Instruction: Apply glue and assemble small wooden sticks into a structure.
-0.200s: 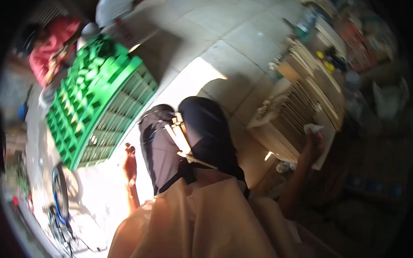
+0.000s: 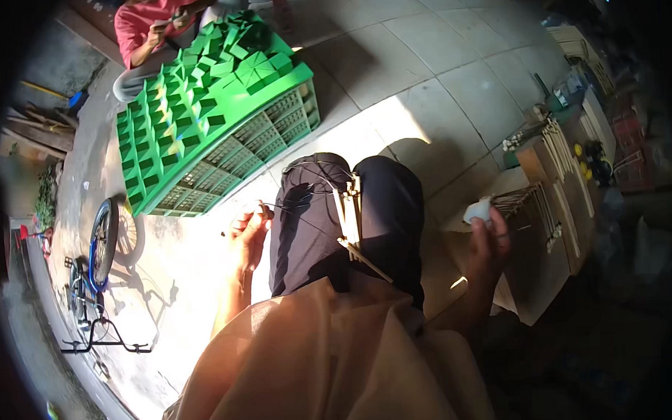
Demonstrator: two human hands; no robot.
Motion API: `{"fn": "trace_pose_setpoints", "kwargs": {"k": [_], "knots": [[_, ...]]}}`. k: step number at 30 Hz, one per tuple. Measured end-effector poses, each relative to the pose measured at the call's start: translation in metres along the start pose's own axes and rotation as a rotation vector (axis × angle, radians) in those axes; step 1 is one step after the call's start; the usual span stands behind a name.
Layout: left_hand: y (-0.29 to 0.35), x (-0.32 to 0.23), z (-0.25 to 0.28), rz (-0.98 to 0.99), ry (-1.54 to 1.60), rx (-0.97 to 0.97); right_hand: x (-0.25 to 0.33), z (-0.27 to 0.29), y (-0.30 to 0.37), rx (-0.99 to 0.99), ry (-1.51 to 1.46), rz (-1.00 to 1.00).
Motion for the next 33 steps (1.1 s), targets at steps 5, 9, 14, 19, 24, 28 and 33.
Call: {"fn": "trace_pose_setpoints", "kwargs": {"k": [5,9,14,19,24,28,33], "knots": [[0.004,-0.019,0.000,-0.110,-0.181,-0.083,0.015,-0.164,0.040,0.672,0.077,0.243],[0.007,-0.037,0.004,-0.260,-0.352,-0.064,0.019,-0.226,0.062,0.890,0.122,0.337],[0.010,-0.046,0.006,-0.305,-0.432,-0.104,0.016,-0.260,0.072,0.968,0.106,0.468],[0.011,-0.042,0.004,-0.254,-0.442,-0.122,0.014,-0.265,0.072,0.922,0.194,0.573],[0.011,-0.038,-0.002,-0.246,-0.494,-0.117,0.026,-0.263,0.074,0.890,0.277,0.693],[0.012,-0.038,-0.005,-0.259,-0.470,-0.113,0.035,-0.261,0.077,0.872,0.318,0.761],[0.012,-0.040,-0.004,-0.232,-0.546,-0.150,0.043,-0.262,0.082,0.866,0.409,0.860]]}}
Point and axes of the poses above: each hand's wrist, its own y-axis away from the middle knuckle, its own z-axis out of the back of the hand, x = y × z, the point moved 5 cm from there along -y, towards the middle knuckle, and after that the axes turned 5 degrees about y, right-handed, at the moved point
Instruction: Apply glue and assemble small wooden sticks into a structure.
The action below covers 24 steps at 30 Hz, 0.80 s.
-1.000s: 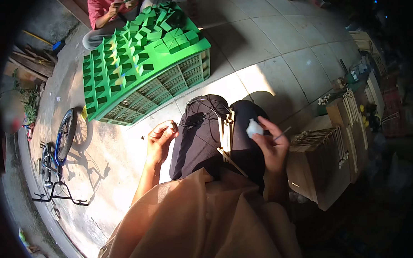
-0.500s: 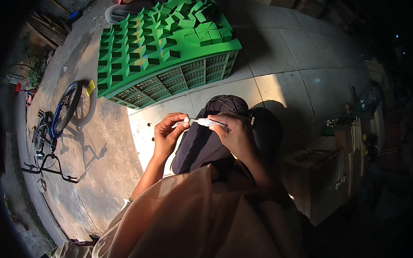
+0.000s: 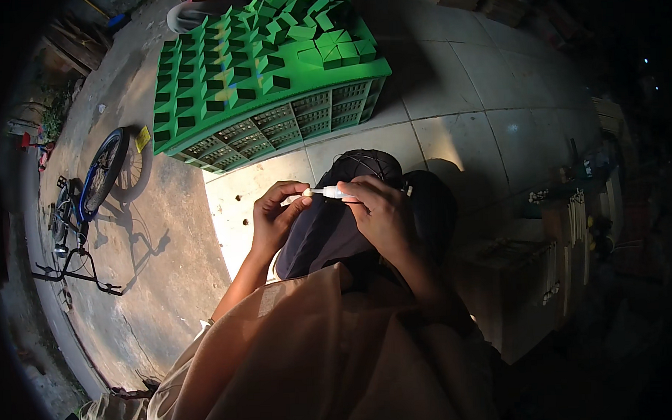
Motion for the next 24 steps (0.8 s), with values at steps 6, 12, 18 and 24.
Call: {"fn": "trace_pose_setpoints", "kwargs": {"k": [6,12,18,24], "knots": [[0.001,-0.001,0.002,0.013,0.062,-0.016,0.007,0.001,-0.003,0.019,0.098,0.069],[-0.003,-0.001,0.006,0.000,-0.055,-0.033,0.009,-0.002,-0.006,0.007,0.142,0.114],[-0.004,-0.003,0.010,-0.054,-0.066,-0.044,0.011,-0.007,-0.010,0.000,0.239,0.165],[-0.005,-0.002,0.013,-0.047,-0.106,-0.061,0.011,-0.010,-0.013,0.069,0.243,0.122]]}}
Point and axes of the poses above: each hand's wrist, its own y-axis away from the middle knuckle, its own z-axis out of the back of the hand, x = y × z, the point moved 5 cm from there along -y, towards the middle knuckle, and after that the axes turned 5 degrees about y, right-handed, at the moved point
